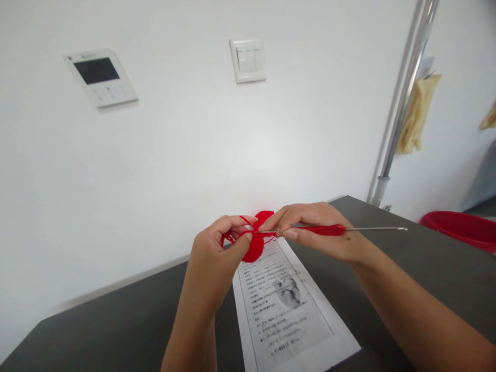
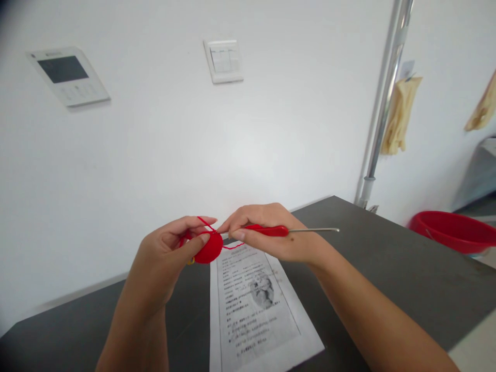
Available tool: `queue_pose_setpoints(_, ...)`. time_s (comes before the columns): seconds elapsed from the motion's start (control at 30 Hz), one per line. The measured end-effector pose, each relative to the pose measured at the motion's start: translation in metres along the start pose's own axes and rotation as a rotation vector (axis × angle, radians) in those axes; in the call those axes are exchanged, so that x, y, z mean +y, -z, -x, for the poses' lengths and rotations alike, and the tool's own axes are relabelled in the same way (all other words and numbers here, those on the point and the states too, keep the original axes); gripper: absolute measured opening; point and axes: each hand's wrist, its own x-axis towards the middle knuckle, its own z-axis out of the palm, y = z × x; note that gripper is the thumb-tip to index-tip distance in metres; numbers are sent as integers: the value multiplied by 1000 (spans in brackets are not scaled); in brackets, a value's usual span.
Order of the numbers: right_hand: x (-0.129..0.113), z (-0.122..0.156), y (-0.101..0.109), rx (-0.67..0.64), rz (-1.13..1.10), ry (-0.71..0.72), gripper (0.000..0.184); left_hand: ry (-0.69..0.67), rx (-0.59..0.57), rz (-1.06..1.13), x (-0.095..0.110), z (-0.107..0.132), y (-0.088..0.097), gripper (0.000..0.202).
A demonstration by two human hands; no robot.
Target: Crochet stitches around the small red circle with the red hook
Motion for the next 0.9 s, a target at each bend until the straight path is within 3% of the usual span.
queue_pose_setpoints(0.2, -3, -2, -6, -34, 293, 101, 15, -167, 128, -225, 7, 5, -6, 19)
queue_pose_setpoints(0.5, -1, -5, -11, -23, 294, 261, 13, -217, 127, -280, 9, 9, -9, 22)
queue_pose_setpoints(0.6, 0, -6, -12, 4, 290, 293, 12, -175, 126, -227, 7, 10, -8, 21)
queue_pose_setpoints(0.77, 5, -6, -20, 202, 245, 404, 7, -65, 147, 43, 4, 13, -5, 29)
queue_pose_setpoints(0.9, 8, -4, -25, 258, 309, 478, 10, -61, 133, 178, 2, 11, -4, 36)
